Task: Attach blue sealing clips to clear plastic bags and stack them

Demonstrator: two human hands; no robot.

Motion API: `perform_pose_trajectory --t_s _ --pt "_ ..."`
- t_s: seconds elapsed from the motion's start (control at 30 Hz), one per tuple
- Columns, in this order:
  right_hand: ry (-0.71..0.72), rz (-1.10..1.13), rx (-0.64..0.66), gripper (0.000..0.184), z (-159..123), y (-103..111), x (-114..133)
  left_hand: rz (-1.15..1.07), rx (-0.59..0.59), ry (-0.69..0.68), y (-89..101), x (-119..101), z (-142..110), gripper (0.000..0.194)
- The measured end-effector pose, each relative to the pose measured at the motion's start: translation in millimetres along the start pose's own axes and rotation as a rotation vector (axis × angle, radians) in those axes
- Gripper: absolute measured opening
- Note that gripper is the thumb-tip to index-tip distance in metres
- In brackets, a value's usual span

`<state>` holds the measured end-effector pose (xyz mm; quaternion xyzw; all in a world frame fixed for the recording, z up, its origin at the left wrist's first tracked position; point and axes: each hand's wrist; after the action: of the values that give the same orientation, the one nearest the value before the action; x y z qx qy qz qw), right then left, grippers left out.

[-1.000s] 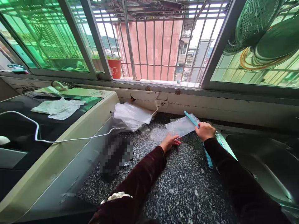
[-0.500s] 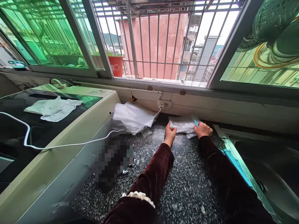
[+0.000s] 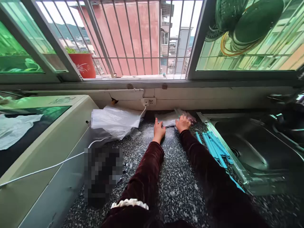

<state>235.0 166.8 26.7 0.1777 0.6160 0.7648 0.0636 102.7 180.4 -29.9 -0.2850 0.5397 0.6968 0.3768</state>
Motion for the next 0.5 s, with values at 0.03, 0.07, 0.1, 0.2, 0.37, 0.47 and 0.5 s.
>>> perform_pose_trajectory --t_s 0.03,0.07,0.1,0.2,0.37,0.47,0.5 --pt "0.020 0.013 0.004 0.034 -8.1 -4.0 4.1 0.027 0.013 -0.004 2.3 1.8 -1.5 0.038" --pt "0.043 0.025 0.012 0.032 -16.3 -8.2 8.9 0.048 0.020 -0.011 4.5 3.8 -2.9 0.038" --pt "0.068 0.037 0.020 0.031 -24.3 -12.3 14.0 0.062 0.024 -0.023 6.8 5.8 -4.4 0.038" --pt "0.148 0.068 0.040 0.029 -45.1 -21.6 28.6 0.087 0.024 -0.037 13.9 11.8 -9.0 0.038" --pt "0.246 0.106 0.043 0.027 -62.2 -22.7 41.6 0.067 -0.018 -0.043 24.0 18.7 -17.4 0.035" --pt "0.305 0.127 0.035 0.026 -64.8 -18.3 47.2 0.030 -0.070 -0.034 28.8 21.7 -26.9 0.031" --pt "0.327 0.134 0.029 0.025 -64.7 -16.5 50.1 0.011 -0.096 -0.045 30.4 22.5 -31.1 0.031"
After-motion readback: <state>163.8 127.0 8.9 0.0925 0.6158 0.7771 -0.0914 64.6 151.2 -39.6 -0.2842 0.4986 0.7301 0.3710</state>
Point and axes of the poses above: each hand's wrist, its own z-axis towards the middle knuckle, its own y-axis out of the back of the hand, x = y × z, and after that the axes turned 4 degrees about x, right-handed
